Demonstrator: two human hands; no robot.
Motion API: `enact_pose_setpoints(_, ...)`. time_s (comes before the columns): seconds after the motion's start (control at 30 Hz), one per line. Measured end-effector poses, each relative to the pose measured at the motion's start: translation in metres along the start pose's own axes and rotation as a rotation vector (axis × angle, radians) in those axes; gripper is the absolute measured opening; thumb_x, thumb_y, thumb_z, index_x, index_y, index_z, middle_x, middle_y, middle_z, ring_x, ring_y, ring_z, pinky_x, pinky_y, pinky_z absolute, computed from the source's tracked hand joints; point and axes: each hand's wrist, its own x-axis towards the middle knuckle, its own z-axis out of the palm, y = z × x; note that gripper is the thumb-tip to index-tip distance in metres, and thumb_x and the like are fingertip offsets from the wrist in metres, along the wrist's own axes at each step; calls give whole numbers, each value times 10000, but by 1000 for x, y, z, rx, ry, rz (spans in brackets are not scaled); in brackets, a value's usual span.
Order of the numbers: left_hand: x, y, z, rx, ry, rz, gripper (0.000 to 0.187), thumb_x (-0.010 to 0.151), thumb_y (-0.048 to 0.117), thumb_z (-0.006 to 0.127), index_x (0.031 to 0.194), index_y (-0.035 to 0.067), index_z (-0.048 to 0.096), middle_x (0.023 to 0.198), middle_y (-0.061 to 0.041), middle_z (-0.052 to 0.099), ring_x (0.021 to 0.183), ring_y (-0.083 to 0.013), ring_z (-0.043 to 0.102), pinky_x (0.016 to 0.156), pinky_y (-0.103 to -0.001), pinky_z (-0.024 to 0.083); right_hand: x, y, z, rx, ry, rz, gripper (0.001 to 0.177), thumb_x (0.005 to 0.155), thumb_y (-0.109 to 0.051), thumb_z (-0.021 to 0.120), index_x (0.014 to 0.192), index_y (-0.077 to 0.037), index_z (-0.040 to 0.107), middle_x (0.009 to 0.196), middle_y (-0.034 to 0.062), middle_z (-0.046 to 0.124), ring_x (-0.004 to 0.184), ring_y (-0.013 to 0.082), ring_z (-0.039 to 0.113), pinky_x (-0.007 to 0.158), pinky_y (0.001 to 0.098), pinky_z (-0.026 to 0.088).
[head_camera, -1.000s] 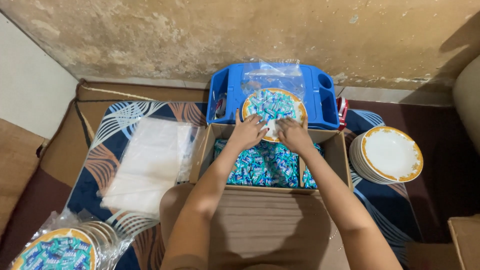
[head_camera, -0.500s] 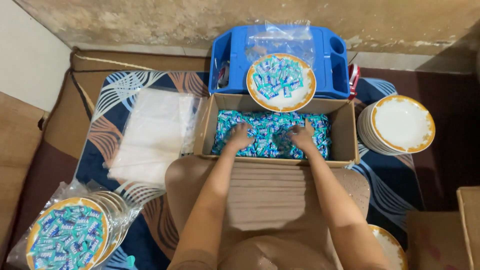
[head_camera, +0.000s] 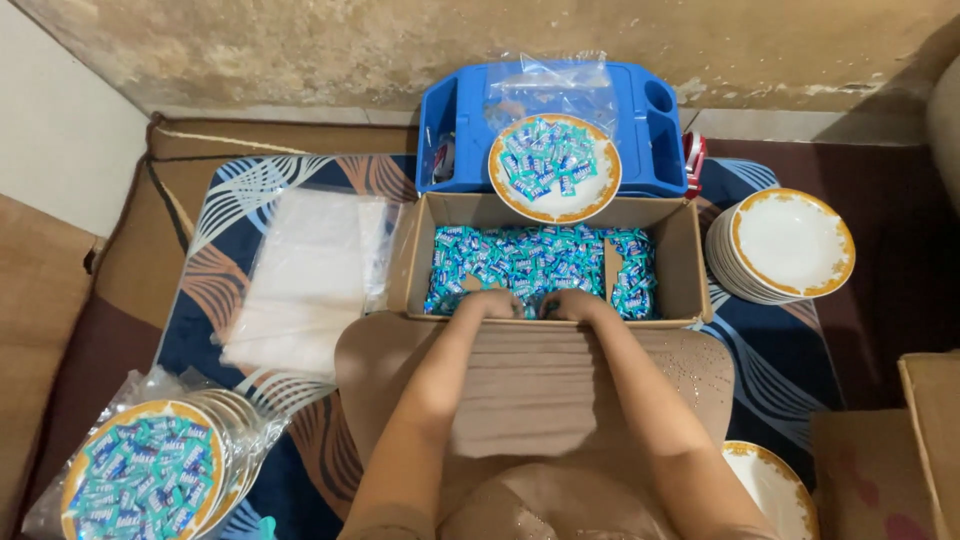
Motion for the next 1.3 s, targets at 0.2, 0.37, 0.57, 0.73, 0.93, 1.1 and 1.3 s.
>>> enact_pose_setpoints(0.2,-33,51,-3,-269,133,87,454,882,469,641,1245,214,740,1372,-180,635,1303,-413,557,1078,-503,466,-68,-32,-28,261,369,-3,208,906,-258,645,1058,-290,783,1065,172,769,1061,417,708,943,509,553)
enact_pose_setpoints(0.37,-49,39,1,-347,330,117,363,793,312,729,1129,183,779,1265,-212,688,1258,-416,592,1062,-481,483,-91,-45,-31,490,563,25,302,977,-285,643,1272,-342,677,999,190,745,955,385,728,911,527,560)
enact_pose_setpoints(0.57,-62,43,4,-516,599,186,284,844,120,688,1117,149,761,1185,-241,704,1202,-435,621,1015,-471,496,-112,-47,-43,1141,631,-204,445,1043,-42,492,1476,-144,516,1008,181,518,890,424,723,819,478,642)
enact_pose_setpoints(0.73,-65,36,0,-821,764,225,379,907,15,564,1219,182,701,1122,-161,701,657,-188,738,655,-312,590,-101,-39,-39,1177,691,-234,438,1033,-56,582,1468,-74,530,1211,402,484,1081,477,648,877,573,603)
enact_pose_setpoints(0.93,-64,38,-9,-724,776,90,192,956,338,636,1118,296,730,791,-37,714,662,-178,743,644,-267,549,-82,-29,-36,1147,691,-217,312,1008,-28,632,1314,-67,677,1310,339,565,1075,350,617,877,536,595)
enact_pose_setpoints(1.1,-76,44,-8,-960,855,328,243,1020,-12,494,1215,131,520,1207,-241,604,898,-288,732,838,-395,602,-78,-26,-36,1115,667,-210,365,986,-79,707,1345,-42,657,1159,271,646,1025,335,667,839,510,620)
enact_pose_setpoints(1.3,-96,65,-15,-962,836,229,446,1011,25,568,1429,133,454,1385,-407,503,1179,-431,628,820,-411,573,-88,-28,-39,1066,670,-182,476,894,-118,822,1333,-17,669,1239,344,632,1097,347,652,891,512,590)
